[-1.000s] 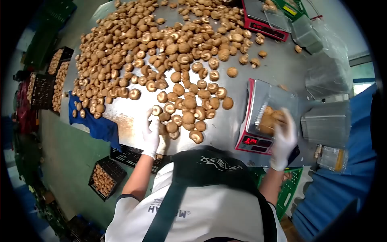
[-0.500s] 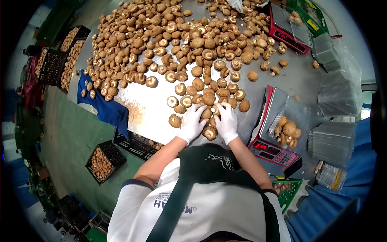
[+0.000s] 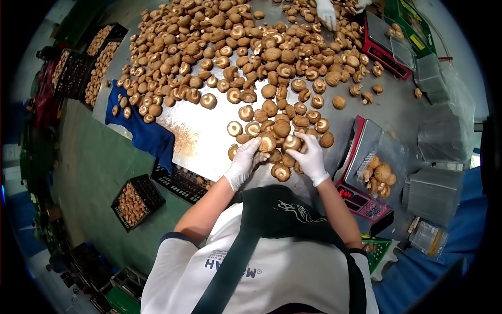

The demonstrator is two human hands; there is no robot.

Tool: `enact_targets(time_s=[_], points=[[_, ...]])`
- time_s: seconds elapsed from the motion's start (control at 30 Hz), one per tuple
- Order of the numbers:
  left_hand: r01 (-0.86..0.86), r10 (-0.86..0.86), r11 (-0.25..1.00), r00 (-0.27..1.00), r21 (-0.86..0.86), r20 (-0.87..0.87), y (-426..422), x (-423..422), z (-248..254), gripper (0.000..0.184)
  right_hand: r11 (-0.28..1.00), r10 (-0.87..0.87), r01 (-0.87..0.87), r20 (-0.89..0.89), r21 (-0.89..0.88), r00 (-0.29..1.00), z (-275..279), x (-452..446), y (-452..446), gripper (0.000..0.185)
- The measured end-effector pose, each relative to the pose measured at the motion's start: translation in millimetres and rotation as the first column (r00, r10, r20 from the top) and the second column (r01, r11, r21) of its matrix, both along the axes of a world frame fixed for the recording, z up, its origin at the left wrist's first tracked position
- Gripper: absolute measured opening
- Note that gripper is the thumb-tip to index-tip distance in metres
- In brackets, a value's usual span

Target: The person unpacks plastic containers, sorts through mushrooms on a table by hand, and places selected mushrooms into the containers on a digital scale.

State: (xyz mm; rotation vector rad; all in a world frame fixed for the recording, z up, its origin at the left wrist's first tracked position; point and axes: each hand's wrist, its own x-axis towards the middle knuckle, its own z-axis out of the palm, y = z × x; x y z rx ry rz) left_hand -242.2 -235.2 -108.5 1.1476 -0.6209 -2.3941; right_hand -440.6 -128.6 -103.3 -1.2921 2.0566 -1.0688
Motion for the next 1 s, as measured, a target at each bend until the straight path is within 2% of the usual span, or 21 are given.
enact_targets(time_s=[0.03,0.07,0.17,0.2,0.33,0.47,0.53,0.67,0.77,0.8,0.83,0.9,0.93,1.0], points=[[-0.009,0.009,1.0,1.0,0.004,0.004,1.4,0.6,3.0,0.027,0.996,-0.076,0.069,0.141,0.053,0.987,4.4,1.9,2.9,0.043],[0.028,-0.027,1.0,0.998,-0.005,0.053,0.9,2.8,5.9,0.028,0.986,-0.163,0.161,0.438,0.043,0.884,-2.8,5.1,4.4,0.032],[0.046,-0.04,0.995,0.997,-0.087,0.066,5.9,1.2,12.8,0.029,0.969,-0.209,0.245,0.594,0.022,0.777,-11.5,-0.3,16.5,0.034],[0.1,-0.095,0.99,0.994,-0.101,0.05,5.9,1.9,12.3,0.031,0.95,-0.288,0.304,0.593,0.076,0.752,11.1,8.4,12.4,0.043],[0.157,-0.161,0.986,0.983,-0.049,-0.085,13.3,-5.5,8.8,0.033,0.933,-0.326,0.341,0.665,0.113,0.672,20.6,11.5,12.5,0.048],[0.15,-0.142,0.988,0.979,0.046,-0.146,18.3,-15.3,18.3,0.031,0.923,-0.352,0.358,0.68,0.14,0.643,27.7,12.3,14.3,0.047],[0.171,-0.165,0.985,0.975,0.026,-0.149,19.8,-16.9,17.9,0.034,0.923,-0.353,0.348,0.717,0.163,0.601,25.7,12.0,17.8,0.046],[0.166,-0.164,0.986,0.983,0.008,-0.081,23.3,-21.4,31.9,0.044,0.937,-0.341,0.248,0.804,0.247,0.487,30.4,17.0,19.3,0.045],[0.203,-0.206,0.971,0.979,-0.128,-0.011,25.6,-24.0,42.6,0.051,0.942,-0.334,0.111,0.864,0.316,0.378,37.4,28.3,18.3,0.046],[0.18,-0.201,0.96,0.976,-0.214,-0.084,29.2,-27.0,35.8,0.053,0.945,-0.323,0.086,0.864,0.315,0.386,35.9,35.5,19.4,0.045],[0.219,-0.25,0.898,0.968,-0.382,-0.032,30.6,-26.2,22.5,0.047,0.942,-0.304,0.024,0.822,0.334,0.482,39.5,41.2,20.9,0.043],[0.368,-0.361,0.792,0.926,-0.487,0.112,28.9,-23.4,21.6,0.041,0.943,-0.165,-0.097,0.7,0.319,0.694,30.2,45.3,25.7,0.042],[0.359,-0.33,0.789,0.932,-0.499,0.149,32.3,-22.5,22.3,0.034,0.921,-0.162,-0.119,0.642,0.372,0.75,28.4,40.5,28.7,0.04],[0.375,-0.279,0.745,0.926,-0.551,0.253,33.9,-17.5,20.7,0.031,0.941,-0.21,0.056,0.447,0.333,0.87,7.7,27.3,34.1,0.033]])
